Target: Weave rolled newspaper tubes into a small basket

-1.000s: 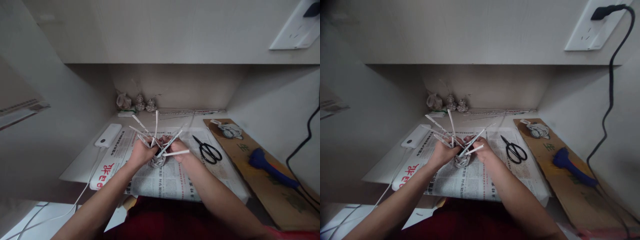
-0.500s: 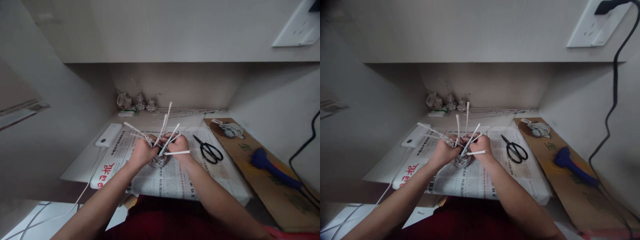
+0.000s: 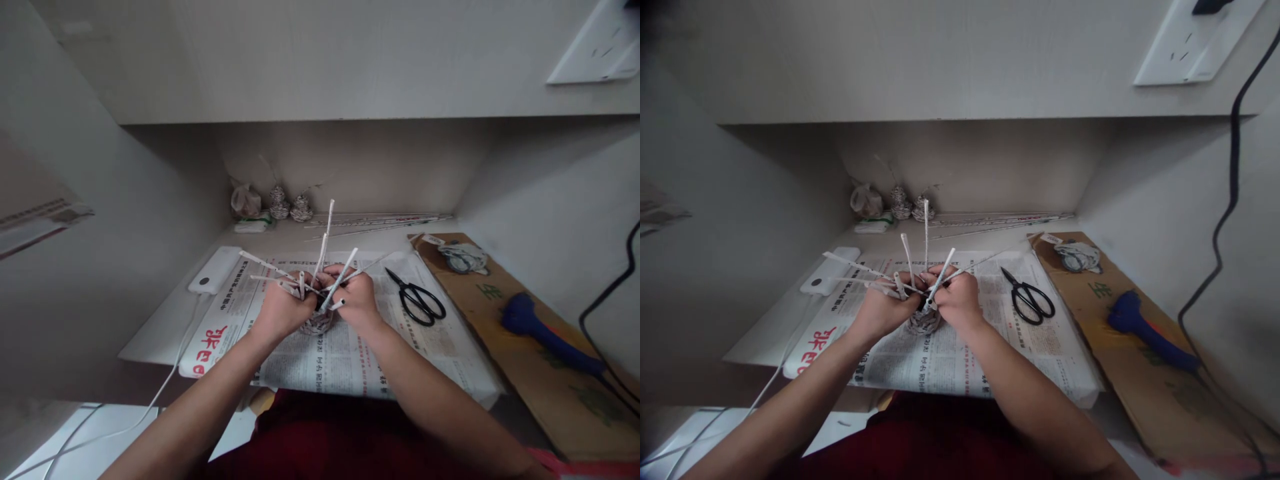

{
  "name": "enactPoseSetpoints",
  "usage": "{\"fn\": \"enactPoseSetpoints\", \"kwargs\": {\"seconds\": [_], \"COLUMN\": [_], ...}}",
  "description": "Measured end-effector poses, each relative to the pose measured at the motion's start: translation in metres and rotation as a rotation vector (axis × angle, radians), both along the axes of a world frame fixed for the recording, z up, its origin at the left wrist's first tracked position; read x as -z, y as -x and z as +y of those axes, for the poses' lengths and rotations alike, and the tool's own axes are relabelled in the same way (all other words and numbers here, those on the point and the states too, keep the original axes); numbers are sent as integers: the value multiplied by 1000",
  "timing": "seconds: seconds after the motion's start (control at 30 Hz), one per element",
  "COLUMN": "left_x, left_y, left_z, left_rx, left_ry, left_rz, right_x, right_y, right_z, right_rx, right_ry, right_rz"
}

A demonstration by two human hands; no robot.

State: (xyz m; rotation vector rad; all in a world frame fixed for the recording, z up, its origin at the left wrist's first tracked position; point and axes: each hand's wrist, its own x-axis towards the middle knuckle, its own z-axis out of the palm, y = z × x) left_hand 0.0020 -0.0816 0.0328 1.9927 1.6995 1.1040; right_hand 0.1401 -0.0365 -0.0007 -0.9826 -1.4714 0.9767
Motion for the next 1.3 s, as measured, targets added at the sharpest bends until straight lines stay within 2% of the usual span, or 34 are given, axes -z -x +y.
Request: {"fn": "enactPoseSetpoints", "kwargs": {"seconds": [0.17,0.3,0.43,0.6,0.77,1.0,1.3], "left_x": [2,4,6,5,0,2,9], "left_y": [1,4,7,10,9,13,7], "left_z": [-1,2,3,3,2,6,20], "left_rx": [-81,-97,-69,-30,-63,-104,-66], "left_ry": [-8,-32,-35,20,79,7,-53], "left_rz": [-18,-59,-87,-114,-80,-81,-232], "right_x": [2,-1,-9,-14,-13,-17,-2], "right_y": [-2,-3,-7,-15,-17,-20,-13], "right_z": [1,2,-1,-5,-9,-12,-2], "right_rx": [-62,-159,-232,-302,-260,-152,-106], "right_ry": [-58,-41,17,10,-30,-174,-171], "right_rz": [-58,-27,-39,-154,-190,-324,-223]}}
